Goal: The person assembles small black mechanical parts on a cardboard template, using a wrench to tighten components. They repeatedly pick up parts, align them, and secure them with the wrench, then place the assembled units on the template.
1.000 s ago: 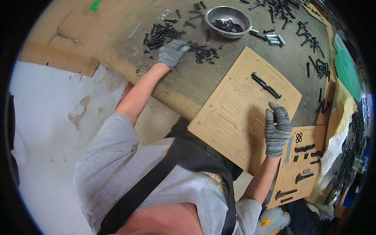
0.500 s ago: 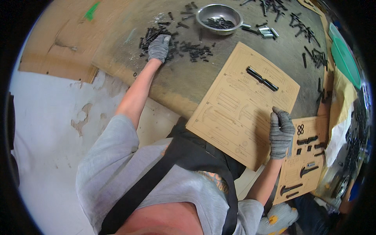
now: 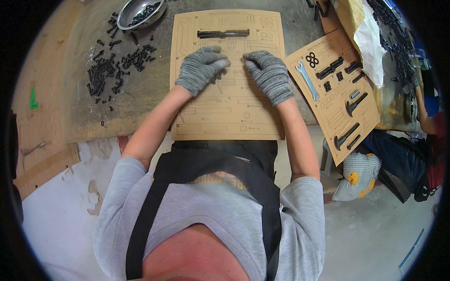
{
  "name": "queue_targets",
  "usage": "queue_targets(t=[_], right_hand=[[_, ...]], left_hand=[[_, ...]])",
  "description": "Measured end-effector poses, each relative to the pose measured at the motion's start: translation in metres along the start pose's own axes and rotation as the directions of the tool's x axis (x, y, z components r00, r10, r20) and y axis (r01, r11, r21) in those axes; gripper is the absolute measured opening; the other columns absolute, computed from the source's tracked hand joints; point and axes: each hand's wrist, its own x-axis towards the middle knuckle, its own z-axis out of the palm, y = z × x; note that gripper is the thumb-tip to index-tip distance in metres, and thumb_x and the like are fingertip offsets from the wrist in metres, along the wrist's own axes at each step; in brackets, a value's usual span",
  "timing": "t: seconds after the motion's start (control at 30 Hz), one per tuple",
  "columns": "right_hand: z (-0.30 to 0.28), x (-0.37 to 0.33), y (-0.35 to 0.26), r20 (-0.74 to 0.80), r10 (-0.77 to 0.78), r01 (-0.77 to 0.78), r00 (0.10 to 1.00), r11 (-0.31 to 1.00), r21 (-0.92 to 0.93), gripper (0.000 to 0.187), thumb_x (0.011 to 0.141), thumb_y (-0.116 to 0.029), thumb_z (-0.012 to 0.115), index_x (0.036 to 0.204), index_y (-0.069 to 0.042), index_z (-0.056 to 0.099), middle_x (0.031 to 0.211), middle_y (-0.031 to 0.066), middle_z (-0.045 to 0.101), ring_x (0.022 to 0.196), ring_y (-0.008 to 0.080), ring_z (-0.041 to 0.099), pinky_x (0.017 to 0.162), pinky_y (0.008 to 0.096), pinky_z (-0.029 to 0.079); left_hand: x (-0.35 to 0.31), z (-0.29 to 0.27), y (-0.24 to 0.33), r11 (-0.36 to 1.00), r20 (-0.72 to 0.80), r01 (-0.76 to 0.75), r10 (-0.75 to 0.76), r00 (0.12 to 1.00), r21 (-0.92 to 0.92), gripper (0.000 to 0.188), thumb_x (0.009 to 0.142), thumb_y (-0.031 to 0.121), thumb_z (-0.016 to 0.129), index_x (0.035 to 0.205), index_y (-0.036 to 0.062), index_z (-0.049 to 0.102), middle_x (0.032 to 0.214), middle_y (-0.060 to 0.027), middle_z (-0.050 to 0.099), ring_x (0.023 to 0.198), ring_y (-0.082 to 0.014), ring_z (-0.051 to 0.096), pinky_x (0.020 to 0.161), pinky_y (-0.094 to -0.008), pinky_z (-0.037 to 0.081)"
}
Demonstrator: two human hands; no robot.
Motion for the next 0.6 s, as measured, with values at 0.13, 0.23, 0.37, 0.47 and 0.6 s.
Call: queue_targets(t=[0.13,0.23,0.37,0.47,0.6], right_hand=[[0.000,-0.002,0.000,0.016,-0.022,0.022,1.000,1.000,0.017,0.021,0.085,-0.022,0.062,0.099,-0.008,0.069,0.094,0.0107,0.067,0.084,0.0273,0.064,0.078,0.0342,0.051],[0.003,0.004,-0.006,0.067,-0.013,0.013,0.998,1.000,-0.008,0.022,0.085,-0.025,0.061,0.099,-0.008,0.069,0.093,0.0101,0.066,0.084,0.0272,0.064,0.077,0.0353,0.051],[0.015,0.016,-0.019,0.104,-0.117,0.132,0.988,0.979,-0.156,0.025,0.086,-0.031,0.058,0.099,-0.011,0.067,0.095,0.0095,0.065,0.086,0.0274,0.063,0.076,0.0379,0.050],[0.029,0.032,-0.028,0.096,-0.184,0.199,0.978,0.963,-0.182,0.025,0.086,-0.031,0.058,0.099,-0.012,0.067,0.096,0.0092,0.064,0.087,0.0279,0.062,0.076,0.0383,0.049],[0.036,0.045,-0.024,0.226,-0.140,0.195,0.964,0.950,-0.242,0.022,0.086,-0.030,0.058,0.093,-0.011,0.067,0.091,0.0098,0.063,0.086,0.0281,0.061,0.077,0.0388,0.049]], left_hand=[[-0.002,-0.016,-0.010,0.947,0.036,0.198,-0.195,0.980,-0.253,0.028,0.081,0.028,0.069,0.097,0.0054,0.071,0.096,-0.0124,0.067,0.091,-0.0202,0.063,0.086,-0.0297,0.048],[0.001,-0.022,-0.017,0.927,0.033,0.317,-0.317,0.948,-0.201,0.032,0.081,0.030,0.070,0.097,0.0021,0.069,0.083,-0.0092,0.069,0.074,-0.0160,0.063,0.074,-0.0289,0.051],[0.007,-0.026,-0.026,0.953,-0.124,0.278,-0.292,0.948,-0.121,0.037,0.079,0.031,0.071,0.103,0.0033,0.067,0.085,-0.0094,0.069,0.074,-0.0150,0.063,0.070,-0.0303,0.051],[0.014,-0.031,-0.030,0.954,-0.138,0.286,-0.272,0.952,0.088,0.034,0.077,0.032,0.073,0.099,0.0062,0.066,0.083,-0.0098,0.068,0.075,-0.0173,0.064,0.071,-0.0311,0.051],[0.023,-0.030,-0.025,0.946,-0.057,0.213,-0.205,0.977,0.244,0.033,0.075,0.034,0.072,0.094,0.0083,0.065,0.079,-0.0096,0.066,0.075,-0.0216,0.064,0.072,-0.0326,0.051]])
